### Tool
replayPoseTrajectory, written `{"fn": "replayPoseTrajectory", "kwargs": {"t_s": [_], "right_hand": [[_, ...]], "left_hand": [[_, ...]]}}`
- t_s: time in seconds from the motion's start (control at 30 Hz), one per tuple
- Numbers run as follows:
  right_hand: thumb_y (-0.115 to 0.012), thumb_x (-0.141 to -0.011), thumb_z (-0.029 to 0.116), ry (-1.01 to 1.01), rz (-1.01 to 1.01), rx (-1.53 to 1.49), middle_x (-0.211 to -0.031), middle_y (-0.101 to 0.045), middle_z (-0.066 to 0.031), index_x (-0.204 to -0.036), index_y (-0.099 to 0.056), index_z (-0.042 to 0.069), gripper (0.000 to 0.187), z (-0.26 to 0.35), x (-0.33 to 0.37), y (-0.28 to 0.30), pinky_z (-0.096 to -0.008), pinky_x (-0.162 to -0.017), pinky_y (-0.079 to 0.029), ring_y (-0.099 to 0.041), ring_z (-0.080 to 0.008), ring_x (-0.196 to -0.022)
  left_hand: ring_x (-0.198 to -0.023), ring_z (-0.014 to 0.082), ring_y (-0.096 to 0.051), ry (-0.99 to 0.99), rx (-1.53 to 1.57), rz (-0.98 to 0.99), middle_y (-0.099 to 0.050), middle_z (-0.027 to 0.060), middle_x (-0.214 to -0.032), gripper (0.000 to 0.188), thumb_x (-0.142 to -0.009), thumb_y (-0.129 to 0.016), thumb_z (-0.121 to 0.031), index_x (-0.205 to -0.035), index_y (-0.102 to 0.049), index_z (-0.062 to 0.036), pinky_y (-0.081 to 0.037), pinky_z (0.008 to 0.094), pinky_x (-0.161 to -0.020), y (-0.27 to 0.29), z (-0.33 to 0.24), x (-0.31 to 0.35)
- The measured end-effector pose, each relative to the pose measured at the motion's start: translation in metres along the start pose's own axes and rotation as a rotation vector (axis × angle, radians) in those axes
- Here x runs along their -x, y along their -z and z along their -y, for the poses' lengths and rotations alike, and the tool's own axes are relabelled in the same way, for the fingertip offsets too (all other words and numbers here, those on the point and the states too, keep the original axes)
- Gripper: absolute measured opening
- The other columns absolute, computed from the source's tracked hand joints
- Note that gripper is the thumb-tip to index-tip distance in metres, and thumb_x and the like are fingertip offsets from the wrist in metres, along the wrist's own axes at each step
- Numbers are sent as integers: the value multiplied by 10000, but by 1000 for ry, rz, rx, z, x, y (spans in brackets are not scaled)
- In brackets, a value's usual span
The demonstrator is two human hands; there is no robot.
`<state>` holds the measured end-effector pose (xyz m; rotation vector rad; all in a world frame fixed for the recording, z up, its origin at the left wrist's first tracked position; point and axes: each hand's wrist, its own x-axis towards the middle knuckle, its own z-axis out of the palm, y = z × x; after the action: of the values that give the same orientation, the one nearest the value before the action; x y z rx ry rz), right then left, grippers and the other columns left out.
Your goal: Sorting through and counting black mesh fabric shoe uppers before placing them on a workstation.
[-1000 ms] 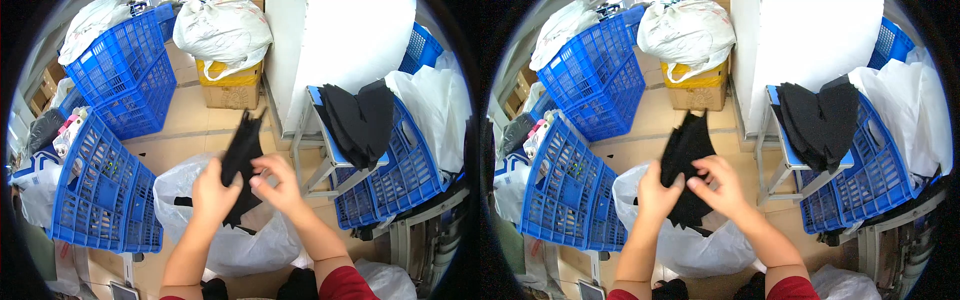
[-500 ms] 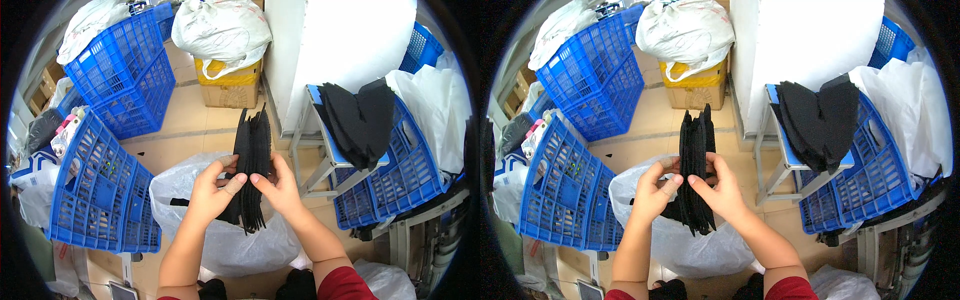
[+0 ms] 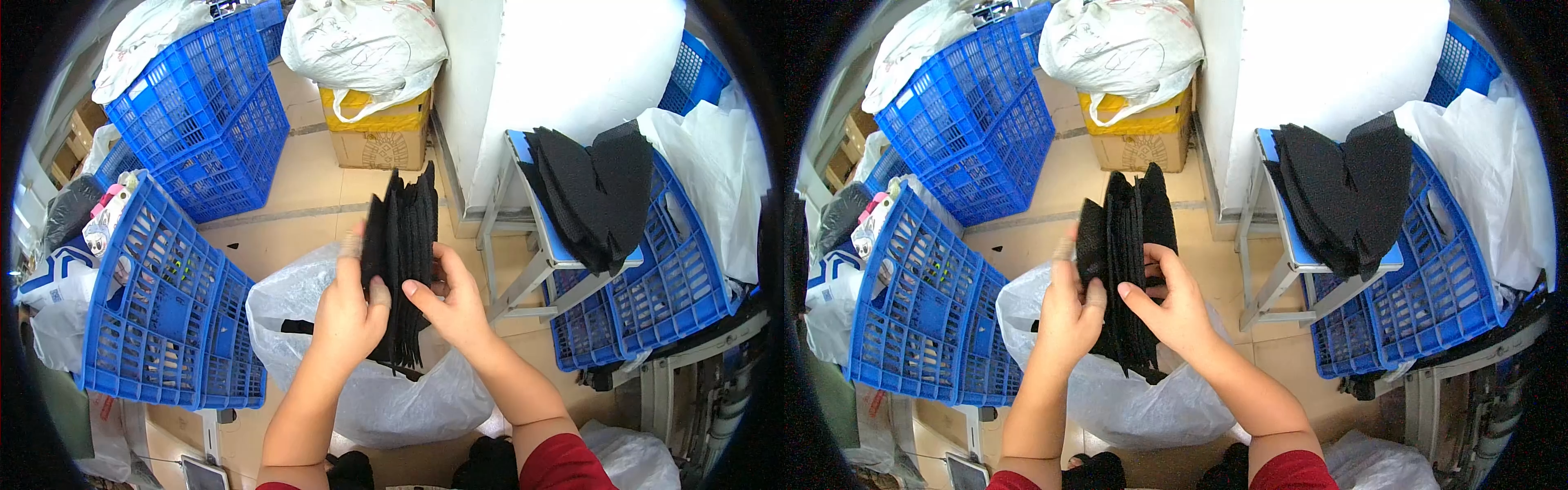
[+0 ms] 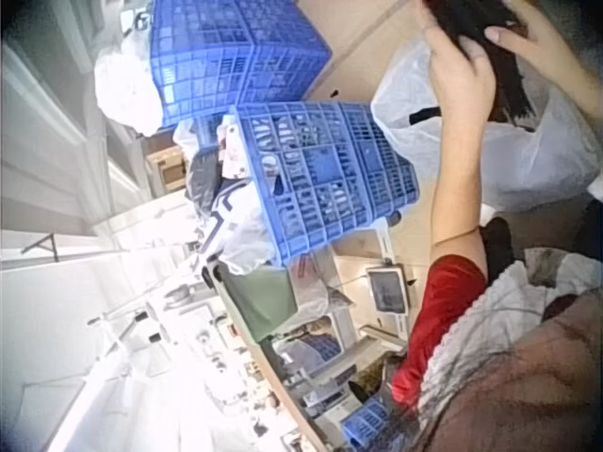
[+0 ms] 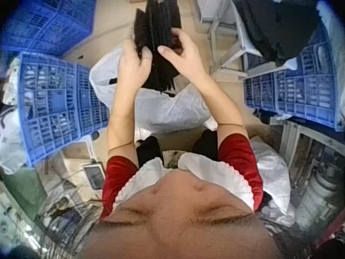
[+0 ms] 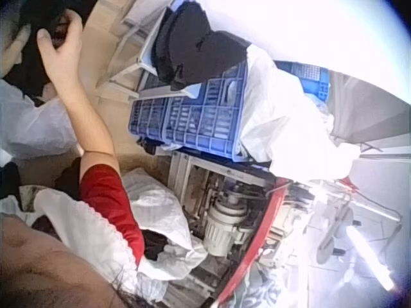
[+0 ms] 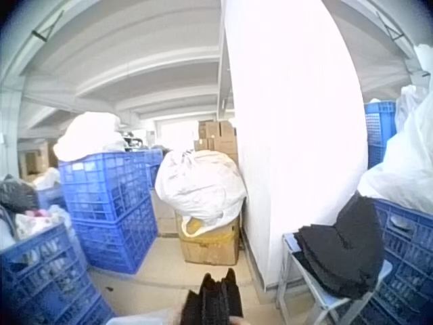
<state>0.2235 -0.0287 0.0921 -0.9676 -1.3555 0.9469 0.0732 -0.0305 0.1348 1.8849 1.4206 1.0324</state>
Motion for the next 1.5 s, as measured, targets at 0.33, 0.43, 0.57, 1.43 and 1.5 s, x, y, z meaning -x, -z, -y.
{"fn": "replayPoseTrajectory", "kwargs": {"t_s": [0.33,0.43,0.57,1.43,1.5], "right_hand": [[-637,-840,73,-56,-46,-197,-1024,-567,-81,-1214,-432,-22,438,0,0,-1,-233,-736,-505,-553,-119,-927],[-639,-837,66,-48,-59,-206,-1017,-564,-84,-1224,-424,-24,452,0,0,-2,-229,-738,-504,-554,-119,-922],[-636,-838,60,-47,-56,-190,-1029,-562,-91,-1232,-419,-28,458,-3,1,-1,-229,-737,-507,-555,-118,-927],[-655,-773,18,-33,-110,-215,-1080,-565,-93,-1209,-409,-25,502,-1,1,-3,-262,-799,-491,-561,-132,-986],[-636,-774,0,-55,-113,-248,-1075,-567,-95,-1208,-410,-32,491,0,1,-4,-261,-805,-489,-565,-130,-977]], "left_hand": [[-829,241,-603,-158,105,-90,-589,159,-956,439,-775,-714,-174,-1154,-568,-7,-504,307,-683,-5,13,-3],[-828,236,-605,-22,203,-15,-589,173,-967,369,-810,-641,-93,-1159,-563,-3,-508,318,-675,0,10,-3],[-871,265,-609,4,117,-132,-591,195,-992,337,-818,-547,-5,-1154,-568,-8,-504,341,-751,2,3,-1],[-918,281,-606,-276,-12,-130,-621,145,-966,257,-745,-656,-29,-1001,-632,-26,-461,329,-816,-3,2,-3],[-911,274,-608,-236,-7,-149,-624,139,-962,277,-717,-700,-61,-983,-632,-27,-462,327,-814,-6,1,-2]]}}
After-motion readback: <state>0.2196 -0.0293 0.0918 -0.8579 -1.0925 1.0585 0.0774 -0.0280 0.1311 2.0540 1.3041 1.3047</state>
